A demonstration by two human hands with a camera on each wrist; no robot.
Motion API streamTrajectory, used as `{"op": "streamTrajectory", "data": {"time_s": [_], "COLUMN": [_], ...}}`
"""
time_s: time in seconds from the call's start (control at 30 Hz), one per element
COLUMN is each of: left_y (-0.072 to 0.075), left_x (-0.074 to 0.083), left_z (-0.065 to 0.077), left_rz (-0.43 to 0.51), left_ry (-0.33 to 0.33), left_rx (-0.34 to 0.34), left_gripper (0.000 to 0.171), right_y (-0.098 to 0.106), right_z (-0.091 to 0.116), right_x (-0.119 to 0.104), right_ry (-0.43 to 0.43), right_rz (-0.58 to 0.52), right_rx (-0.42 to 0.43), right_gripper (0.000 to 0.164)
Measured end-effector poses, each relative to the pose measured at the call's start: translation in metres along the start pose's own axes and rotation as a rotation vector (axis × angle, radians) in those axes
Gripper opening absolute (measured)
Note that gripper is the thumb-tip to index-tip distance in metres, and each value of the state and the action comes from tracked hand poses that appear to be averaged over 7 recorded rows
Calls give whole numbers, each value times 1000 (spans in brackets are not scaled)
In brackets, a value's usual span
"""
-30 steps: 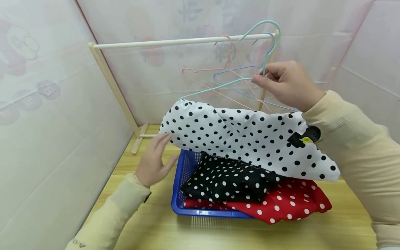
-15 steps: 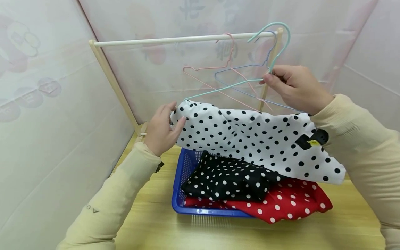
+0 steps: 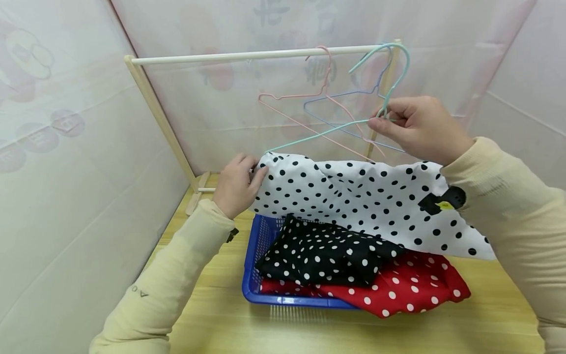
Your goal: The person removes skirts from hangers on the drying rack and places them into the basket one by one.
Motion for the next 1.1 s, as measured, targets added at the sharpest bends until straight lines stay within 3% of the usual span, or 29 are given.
{"op": "streamTrajectory", "data": {"time_s": [0.23,0.57,1.1], "left_y": [-5,-11,-9], "left_x": [9,24,41], "left_z": [4,11,18], "left_rz": [5,46,101], "left_ry": [-110,-161,-267], "left_rx": [29,58,99], "left_gripper": [18,15,14], "right_y": [-2,-5,-15], "right_z": [3,3,0], "right_x": [2,3,0], "right_ry": [-56,-69,-63], "right_rz": [52,60,71], "right_rx": [20,22,38], "right_gripper": [26,19,19]}}
Point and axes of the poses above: each hand's wrist, its own z-axis away from the middle knuckle, its own y-axis out of the back of the hand, x = y × z, the point moved 5 cm from there along -z, towards the middle knuckle, and after that the axes turned 14 degrees about -x, right-handed, at the moved point
